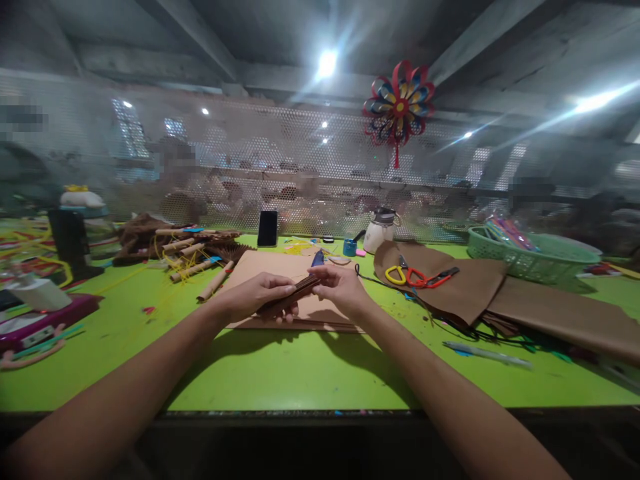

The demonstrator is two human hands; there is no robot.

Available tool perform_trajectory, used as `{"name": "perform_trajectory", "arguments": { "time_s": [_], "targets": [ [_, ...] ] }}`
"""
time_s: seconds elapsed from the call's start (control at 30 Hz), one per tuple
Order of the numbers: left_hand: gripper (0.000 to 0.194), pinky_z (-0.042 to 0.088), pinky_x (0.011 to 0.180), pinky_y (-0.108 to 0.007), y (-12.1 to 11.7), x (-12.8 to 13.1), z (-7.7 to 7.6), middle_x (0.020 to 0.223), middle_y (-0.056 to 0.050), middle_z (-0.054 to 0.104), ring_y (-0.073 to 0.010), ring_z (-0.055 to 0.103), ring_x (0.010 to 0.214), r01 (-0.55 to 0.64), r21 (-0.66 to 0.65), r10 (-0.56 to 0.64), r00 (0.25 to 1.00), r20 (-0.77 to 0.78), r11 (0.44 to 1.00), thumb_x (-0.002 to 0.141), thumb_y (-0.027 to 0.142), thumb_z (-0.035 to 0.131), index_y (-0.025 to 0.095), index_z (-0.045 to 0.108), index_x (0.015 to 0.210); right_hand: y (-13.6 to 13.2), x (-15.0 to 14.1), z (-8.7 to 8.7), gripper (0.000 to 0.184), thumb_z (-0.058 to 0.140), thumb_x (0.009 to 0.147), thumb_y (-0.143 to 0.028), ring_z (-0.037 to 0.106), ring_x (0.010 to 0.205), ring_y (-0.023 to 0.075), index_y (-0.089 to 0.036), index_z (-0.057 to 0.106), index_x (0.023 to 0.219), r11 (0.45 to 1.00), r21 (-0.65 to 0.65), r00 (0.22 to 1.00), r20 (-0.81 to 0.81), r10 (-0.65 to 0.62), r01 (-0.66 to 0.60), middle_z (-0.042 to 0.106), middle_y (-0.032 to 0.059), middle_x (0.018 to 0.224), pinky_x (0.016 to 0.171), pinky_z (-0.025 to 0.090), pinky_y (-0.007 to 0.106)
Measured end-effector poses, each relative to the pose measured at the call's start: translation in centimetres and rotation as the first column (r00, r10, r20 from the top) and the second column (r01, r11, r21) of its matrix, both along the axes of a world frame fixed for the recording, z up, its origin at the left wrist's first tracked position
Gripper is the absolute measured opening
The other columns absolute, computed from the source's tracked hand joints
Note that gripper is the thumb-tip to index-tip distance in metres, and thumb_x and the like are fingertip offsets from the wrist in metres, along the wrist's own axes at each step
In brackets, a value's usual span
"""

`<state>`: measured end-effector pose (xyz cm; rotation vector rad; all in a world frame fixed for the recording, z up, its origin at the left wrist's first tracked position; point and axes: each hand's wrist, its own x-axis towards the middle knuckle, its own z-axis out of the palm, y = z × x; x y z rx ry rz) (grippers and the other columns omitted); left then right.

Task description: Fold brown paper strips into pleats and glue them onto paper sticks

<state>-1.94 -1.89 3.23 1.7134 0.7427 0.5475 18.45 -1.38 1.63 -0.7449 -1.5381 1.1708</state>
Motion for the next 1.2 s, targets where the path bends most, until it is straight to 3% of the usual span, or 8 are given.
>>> {"name": "perform_trajectory", "arguments": {
  "time_s": [0.2,0.5,0.77,1.0,1.2],
  "targets": [
    [0.034,0.039,0.051,-0.020,0.0,0.0,0.0,0.072,-0.004,0.064,-0.0099,0.056,0.059,0.028,-0.026,-0.027,0.999,0.039,0.999,0.083,0.045,0.048,0.014,0.057,0.094,-0.3,-0.1,0.0,0.023,0.069,0.060,-0.025,0.048,0.048,0.0081,-0.013,0.066,0.080,1.000,-0.012,0.999,0.033,0.024,-0.024,0.060,0.0000,0.060,0.047,0.040,0.024],
    [0.033,0.040,0.053,-0.022,0.3,0.2,-0.3,0.074,-0.004,0.063,-0.0090,0.055,0.056,0.021,-0.054,-0.020,1.000,0.020,0.998,0.082,0.045,0.049,0.015,0.055,0.096,-0.2,-0.6,-0.4,0.021,0.070,0.057,-0.021,0.057,0.053,0.0114,-0.012,0.059,0.072,0.982,-0.187,0.997,-0.076,0.002,-0.016,0.063,0.0028,0.065,0.049,0.044,0.024],
    [0.034,0.040,0.053,-0.023,0.1,0.1,-0.1,0.071,-0.002,0.062,-0.0087,0.054,0.054,0.002,-0.073,-0.002,1.000,0.002,0.997,0.083,0.047,0.045,0.016,0.055,0.088,-0.1,-0.6,-0.5,0.039,0.071,0.056,-0.020,0.059,0.048,0.0133,-0.013,0.056,0.091,0.978,-0.204,0.990,-0.140,0.001,-0.029,0.061,-0.0010,0.061,0.046,0.048,0.027],
    [0.034,0.033,0.047,-0.020,0.1,0.4,-0.1,0.066,0.000,0.059,-0.0069,0.049,0.050,-0.013,0.050,0.015,0.999,-0.042,0.999,0.082,0.047,0.047,0.015,0.055,0.087,-0.6,-1.0,-0.2,0.031,0.063,0.061,-0.017,0.058,0.044,0.0129,-0.013,0.053,0.090,0.976,-0.212,0.997,-0.047,-0.054,0.043,0.062,0.0004,0.058,0.041,0.047,0.025],
    [0.034,0.030,0.046,-0.019,0.6,0.3,-0.6,0.058,0.003,0.051,-0.0057,0.041,0.046,-0.016,0.216,0.037,0.995,-0.092,0.976,0.082,0.048,0.046,0.014,0.054,0.081,-0.6,-0.8,-0.2,0.025,0.053,0.066,-0.017,0.059,0.049,0.0135,-0.012,0.054,0.091,0.979,-0.203,0.996,-0.083,0.015,-0.032,0.064,0.0038,0.062,0.045,0.048,0.026]
  ]
}}
